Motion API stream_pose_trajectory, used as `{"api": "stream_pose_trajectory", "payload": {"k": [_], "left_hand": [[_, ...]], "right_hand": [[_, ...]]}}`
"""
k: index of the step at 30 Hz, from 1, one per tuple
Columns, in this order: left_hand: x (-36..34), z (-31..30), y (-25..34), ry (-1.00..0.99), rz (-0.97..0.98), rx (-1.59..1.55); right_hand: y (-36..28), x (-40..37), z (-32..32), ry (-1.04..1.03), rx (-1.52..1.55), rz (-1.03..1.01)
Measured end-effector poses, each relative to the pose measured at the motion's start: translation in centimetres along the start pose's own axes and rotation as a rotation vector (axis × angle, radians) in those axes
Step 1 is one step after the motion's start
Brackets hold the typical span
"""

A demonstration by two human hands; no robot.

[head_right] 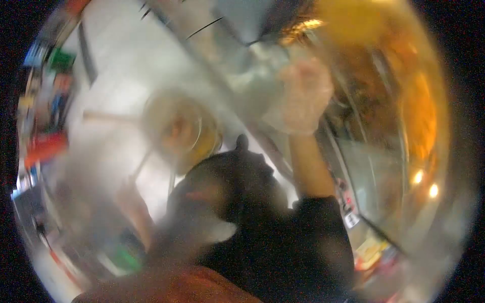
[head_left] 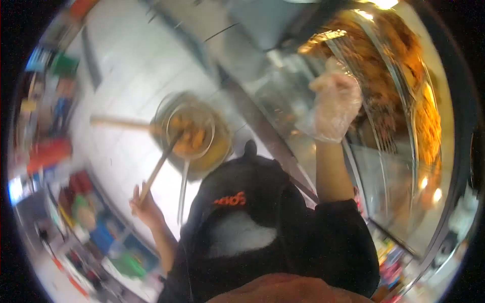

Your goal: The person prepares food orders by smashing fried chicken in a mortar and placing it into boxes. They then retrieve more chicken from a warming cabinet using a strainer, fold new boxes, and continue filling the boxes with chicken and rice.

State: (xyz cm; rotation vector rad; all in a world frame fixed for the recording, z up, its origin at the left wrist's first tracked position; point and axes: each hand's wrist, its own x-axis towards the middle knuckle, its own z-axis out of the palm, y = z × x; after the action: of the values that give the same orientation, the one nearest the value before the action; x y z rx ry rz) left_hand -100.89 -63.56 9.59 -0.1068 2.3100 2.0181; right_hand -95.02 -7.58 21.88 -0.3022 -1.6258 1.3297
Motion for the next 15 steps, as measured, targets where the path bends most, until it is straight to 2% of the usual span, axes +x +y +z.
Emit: {"api": "stream_pose_trajectory", "payload": {"k": [1,2,3,4,5,6,7,8,10,11,12,13,14,15], "left_hand": [[-1.0,0.5,0.2,0.195,-0.049,-0.498],[-1.6,-2.8,-3.3,0.286,-0.084,-0.544],[-2.9,-3.9,-2.9,0.397,-0.108,-0.496],[-3.6,-3.8,-1.2,0.381,-0.055,-0.414],[-3.3,-2.8,0.3,0.342,-0.008,-0.345],[-3.8,-3.2,0.6,0.281,0.039,-0.283],[-4.6,-4.4,0.0,0.324,0.022,-0.26],[-4.9,-5.6,-0.6,0.33,0.041,-0.247],[-5.1,-7.0,-0.3,0.331,0.047,-0.219],[-5.8,-6.6,-0.2,0.336,0.055,-0.323],[-5.9,-6.6,0.0,0.34,0.068,-0.43],[-6.1,-7.1,0.4,0.325,0.07,-0.382],[-6.2,-7.7,0.5,0.327,0.063,-0.368],[-6.4,-8.2,0.7,0.346,0.049,-0.34]], "right_hand": [[0.9,-3.1,2.3,-0.064,-0.15,0.206],[2.1,-4.8,4.3,-0.159,-0.11,0.278],[3.7,-5.9,5.7,-0.422,-0.202,0.46],[5.4,-7.4,7.5,-0.687,-0.297,0.622],[8.1,-9.1,9.6,-0.765,-0.27,0.663],[11.7,-11.7,11.7,-0.961,-0.525,0.573],[15.9,-14.5,13.4,-1.133,-0.779,0.442],[22.1,-18.3,13.1,-1.2,-0.87,0.302],[24.7,-22.6,16.7,-1.15,-0.593,0.605],[26.0,-24.2,18.1,-1.164,-0.578,0.617],[26.0,-25.3,20.8,-1.316,-0.579,0.657],[26.0,-26.6,23.1,-1.468,-0.577,0.699],[27.4,-29.0,25.2,-1.474,-0.565,0.711],[29.5,-31.8,27.0,-1.455,-0.445,0.578]]}}
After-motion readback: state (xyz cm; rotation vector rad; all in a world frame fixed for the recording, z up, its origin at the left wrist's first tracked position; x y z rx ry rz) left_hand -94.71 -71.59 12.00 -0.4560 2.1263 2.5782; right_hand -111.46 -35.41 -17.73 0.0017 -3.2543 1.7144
